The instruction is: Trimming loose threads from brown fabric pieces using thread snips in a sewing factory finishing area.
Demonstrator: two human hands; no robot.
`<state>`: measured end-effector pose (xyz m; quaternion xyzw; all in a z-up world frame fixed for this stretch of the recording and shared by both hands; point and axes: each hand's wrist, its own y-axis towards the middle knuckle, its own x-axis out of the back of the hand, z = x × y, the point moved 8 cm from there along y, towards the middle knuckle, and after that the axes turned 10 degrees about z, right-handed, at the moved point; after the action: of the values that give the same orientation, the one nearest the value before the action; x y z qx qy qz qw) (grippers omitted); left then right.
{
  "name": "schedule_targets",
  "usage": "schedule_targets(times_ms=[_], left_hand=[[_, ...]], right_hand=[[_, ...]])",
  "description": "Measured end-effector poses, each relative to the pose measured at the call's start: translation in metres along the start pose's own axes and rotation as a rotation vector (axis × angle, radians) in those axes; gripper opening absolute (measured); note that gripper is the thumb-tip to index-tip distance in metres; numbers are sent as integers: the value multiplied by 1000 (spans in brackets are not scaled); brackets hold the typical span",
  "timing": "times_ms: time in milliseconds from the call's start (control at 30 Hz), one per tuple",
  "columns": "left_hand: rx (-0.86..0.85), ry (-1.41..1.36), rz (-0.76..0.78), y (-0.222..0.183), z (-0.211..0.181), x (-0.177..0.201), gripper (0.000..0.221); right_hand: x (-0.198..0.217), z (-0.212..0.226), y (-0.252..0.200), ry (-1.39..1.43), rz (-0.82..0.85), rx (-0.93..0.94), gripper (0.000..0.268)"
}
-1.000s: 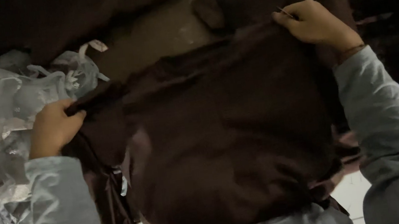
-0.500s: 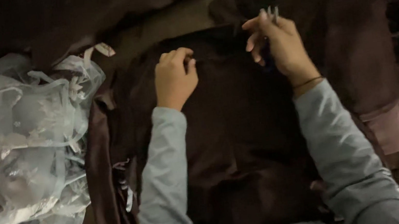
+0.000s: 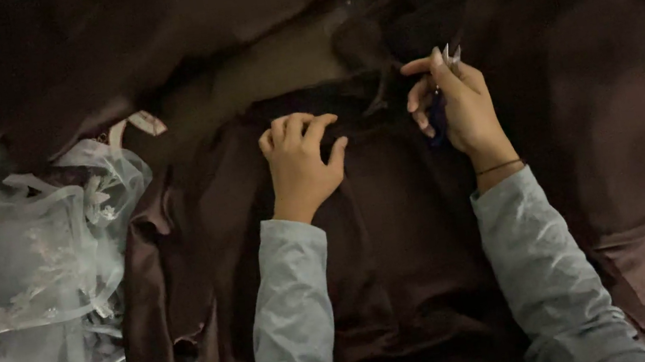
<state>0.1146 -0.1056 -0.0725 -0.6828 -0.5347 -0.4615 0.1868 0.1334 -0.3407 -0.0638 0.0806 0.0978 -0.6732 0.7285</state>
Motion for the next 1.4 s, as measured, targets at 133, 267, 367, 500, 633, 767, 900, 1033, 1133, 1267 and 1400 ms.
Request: schedule_targets(times_ms=[133,267,367,500,633,767,900,1033,1133,1267,1400], left_hand=[[36,103,66,4,-2,5,17],[45,-83,221,12,-29,41,15],[63,-526,225,11,-78,94,15],[-179,-863,210,2,-142,150,54],[-256,-888,250,-14,-174,171,61],[-225,-849,271,-26,-181,174,61],[-269,-871,252,-31,-187,175,60],[-175,-781,222,-30,-186,177,54],[-198,-773,214,-32,-190,177,51],[-197,-686,148,-29,-193,174,37],[-293,-617,-75,-27,-193,181,14]], right_hand=[[-4,5,1,-20,22,-8,45],[-5,33,-2,65,2,59,41],[-18,93,-28,40,18,111,43],[-63,180,-85,-242,35,234,21],[-79,209,-119,-752,228,325,14],[-91,209,-130,-751,240,319,16],[-110,214,-140,-773,327,436,16],[-113,217,-140,-844,285,439,2],[-112,211,-140,-809,374,466,6],[-111,209,-140,-797,459,404,11],[-102,207,-136,-783,433,261,19]])
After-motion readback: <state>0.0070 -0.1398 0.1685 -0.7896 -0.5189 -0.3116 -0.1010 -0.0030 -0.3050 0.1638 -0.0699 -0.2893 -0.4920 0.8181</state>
